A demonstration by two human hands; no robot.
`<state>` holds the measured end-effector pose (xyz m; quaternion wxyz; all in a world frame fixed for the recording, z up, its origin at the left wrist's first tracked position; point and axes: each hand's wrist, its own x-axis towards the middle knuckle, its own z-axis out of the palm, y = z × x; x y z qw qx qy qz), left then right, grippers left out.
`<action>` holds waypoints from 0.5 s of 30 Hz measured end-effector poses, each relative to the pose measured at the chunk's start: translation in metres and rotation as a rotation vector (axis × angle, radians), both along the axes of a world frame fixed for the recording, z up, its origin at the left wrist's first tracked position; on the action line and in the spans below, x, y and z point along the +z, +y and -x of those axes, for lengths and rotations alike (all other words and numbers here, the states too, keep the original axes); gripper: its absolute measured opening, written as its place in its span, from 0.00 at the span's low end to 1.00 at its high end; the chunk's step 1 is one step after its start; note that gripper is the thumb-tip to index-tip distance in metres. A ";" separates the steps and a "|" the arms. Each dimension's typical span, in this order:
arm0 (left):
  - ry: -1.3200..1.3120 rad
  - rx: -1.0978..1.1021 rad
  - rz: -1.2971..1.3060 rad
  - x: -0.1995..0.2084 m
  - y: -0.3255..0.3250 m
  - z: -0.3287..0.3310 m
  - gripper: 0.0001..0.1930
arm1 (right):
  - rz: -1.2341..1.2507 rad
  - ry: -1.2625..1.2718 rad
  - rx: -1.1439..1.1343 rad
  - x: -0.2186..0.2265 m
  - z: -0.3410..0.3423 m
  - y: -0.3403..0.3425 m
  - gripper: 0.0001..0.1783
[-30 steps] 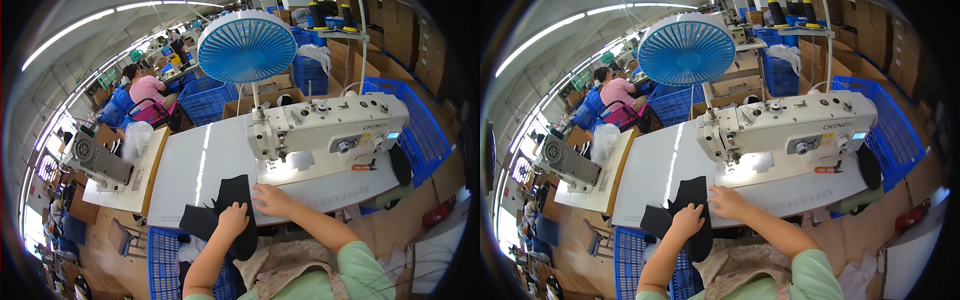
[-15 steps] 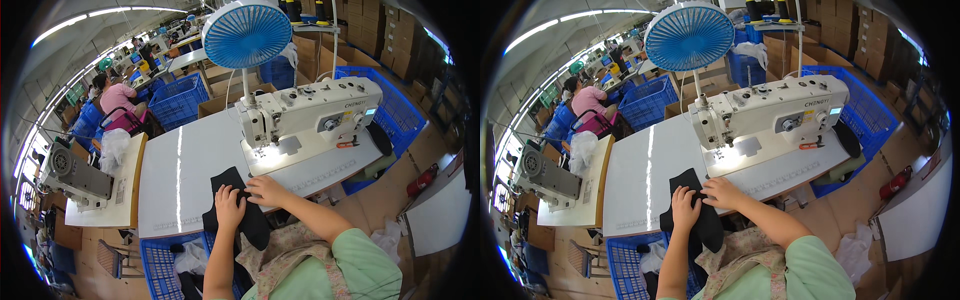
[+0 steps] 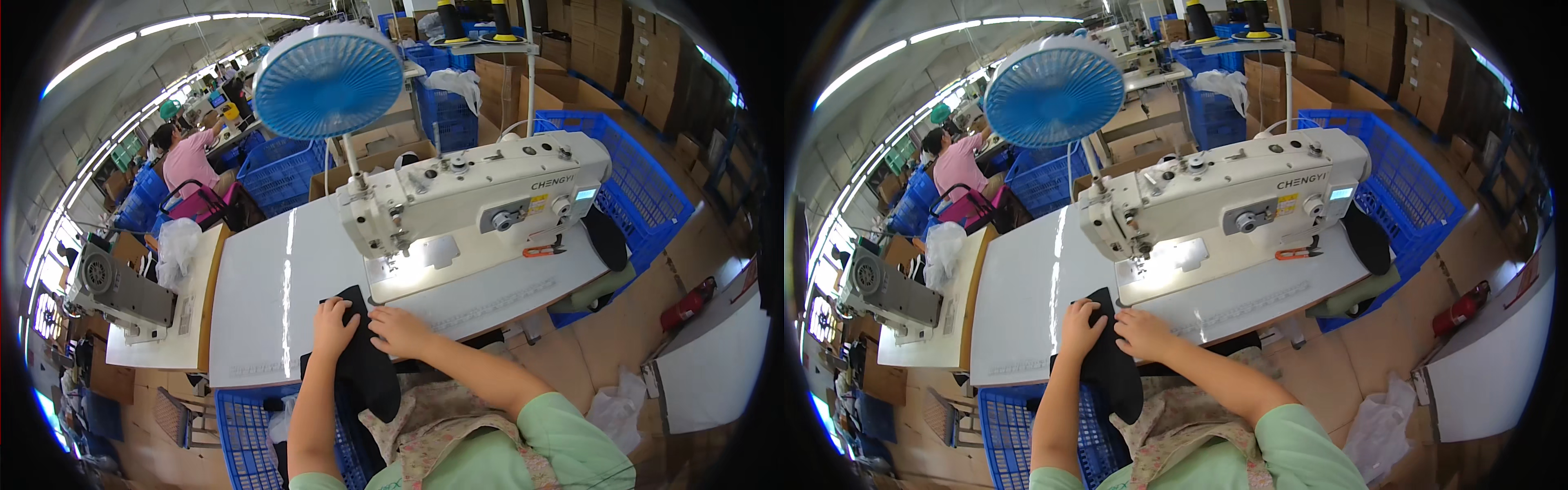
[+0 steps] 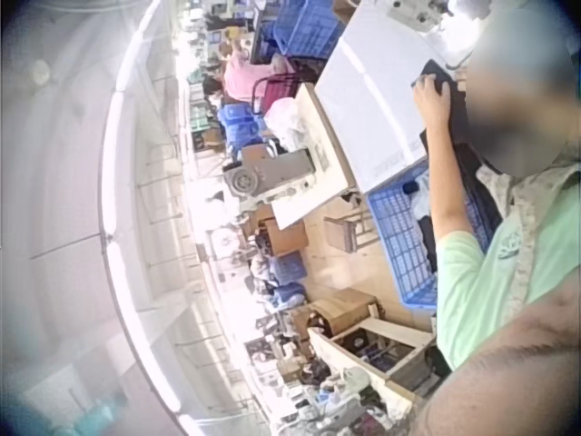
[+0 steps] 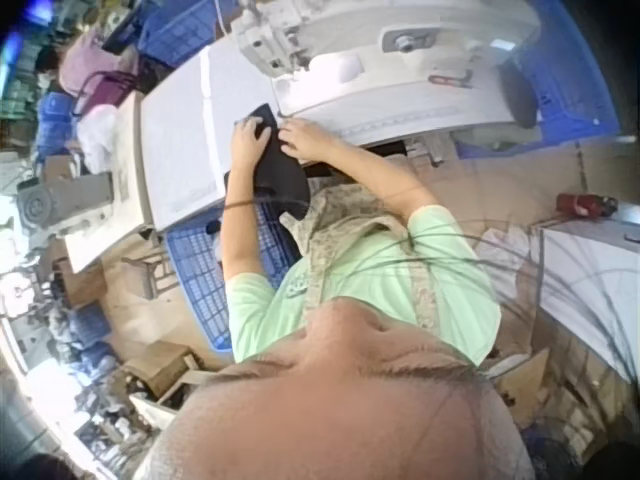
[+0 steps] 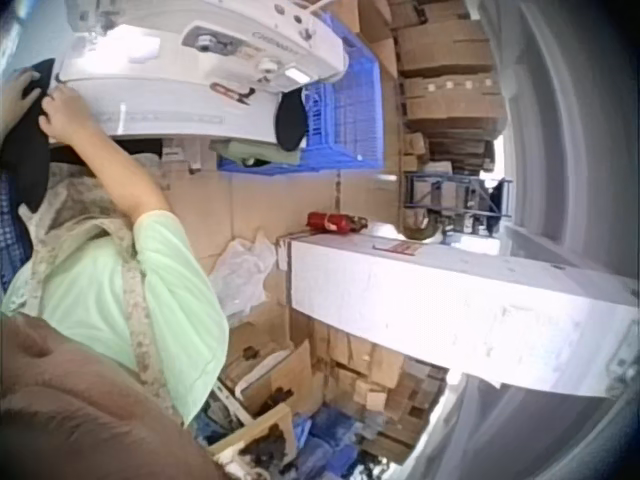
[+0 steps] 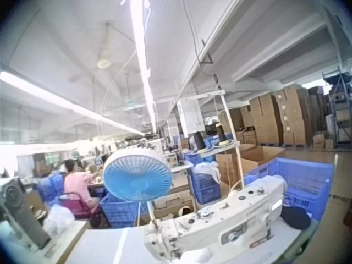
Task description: The person retrieves a bottle, applies lotion to their hands, and rubs them together. Then, the person aligns shoe fabric pieces and stitches them together using a sewing machine.
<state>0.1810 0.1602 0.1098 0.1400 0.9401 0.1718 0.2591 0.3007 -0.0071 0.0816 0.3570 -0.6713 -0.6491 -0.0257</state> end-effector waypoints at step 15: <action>0.056 0.089 -0.106 -0.009 -0.019 -0.008 0.16 | -0.688 0.992 1.195 0.295 0.003 -0.218 0.15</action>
